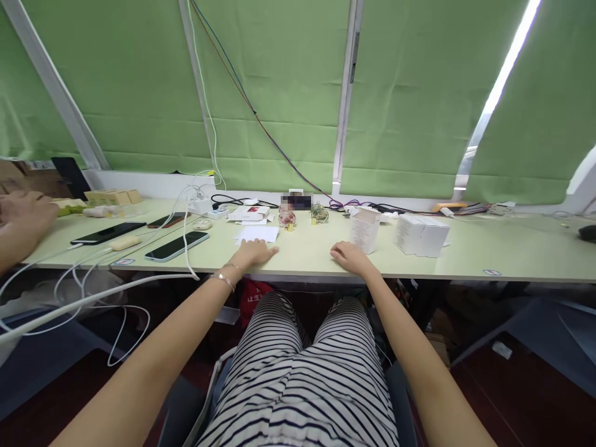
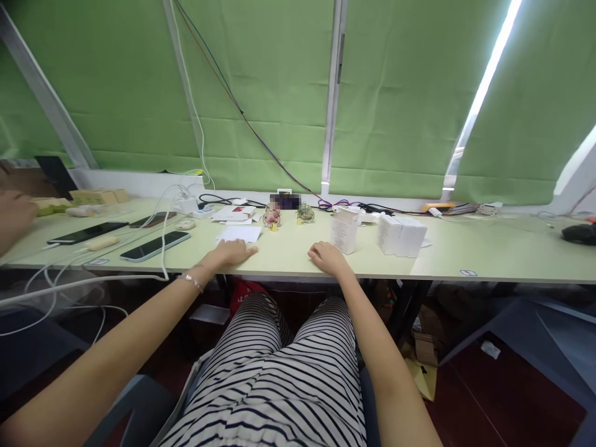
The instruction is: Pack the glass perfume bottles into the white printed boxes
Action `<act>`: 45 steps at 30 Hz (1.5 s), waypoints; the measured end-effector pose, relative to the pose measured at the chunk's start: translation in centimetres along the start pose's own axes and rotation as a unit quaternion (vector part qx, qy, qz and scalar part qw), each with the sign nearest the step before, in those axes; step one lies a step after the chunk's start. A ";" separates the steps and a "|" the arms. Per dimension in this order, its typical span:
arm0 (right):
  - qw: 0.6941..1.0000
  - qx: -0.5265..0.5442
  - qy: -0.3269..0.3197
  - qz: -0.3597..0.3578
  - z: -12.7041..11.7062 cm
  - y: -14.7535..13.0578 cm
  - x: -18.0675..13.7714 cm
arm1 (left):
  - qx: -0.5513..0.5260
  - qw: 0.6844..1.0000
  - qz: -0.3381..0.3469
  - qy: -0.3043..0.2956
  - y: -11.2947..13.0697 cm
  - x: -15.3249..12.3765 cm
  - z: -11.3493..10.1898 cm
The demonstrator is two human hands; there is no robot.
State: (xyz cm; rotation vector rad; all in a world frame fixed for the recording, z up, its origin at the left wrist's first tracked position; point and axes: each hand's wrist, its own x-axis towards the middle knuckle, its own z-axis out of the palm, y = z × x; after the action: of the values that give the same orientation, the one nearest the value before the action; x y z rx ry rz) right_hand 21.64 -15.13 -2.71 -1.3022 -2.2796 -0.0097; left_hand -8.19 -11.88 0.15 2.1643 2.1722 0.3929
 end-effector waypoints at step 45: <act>0.983 0.167 -0.034 0.066 0.2 -0.1 -0.2 | -0.360 0.897 0.254 -0.020 3.4 -2.0 2.8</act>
State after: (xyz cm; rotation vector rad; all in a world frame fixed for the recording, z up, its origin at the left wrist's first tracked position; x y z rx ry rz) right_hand 21.59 -15.30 -2.99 -1.2853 -2.1291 0.4505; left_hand -4.20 -13.46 -2.05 2.1716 1.1024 0.9764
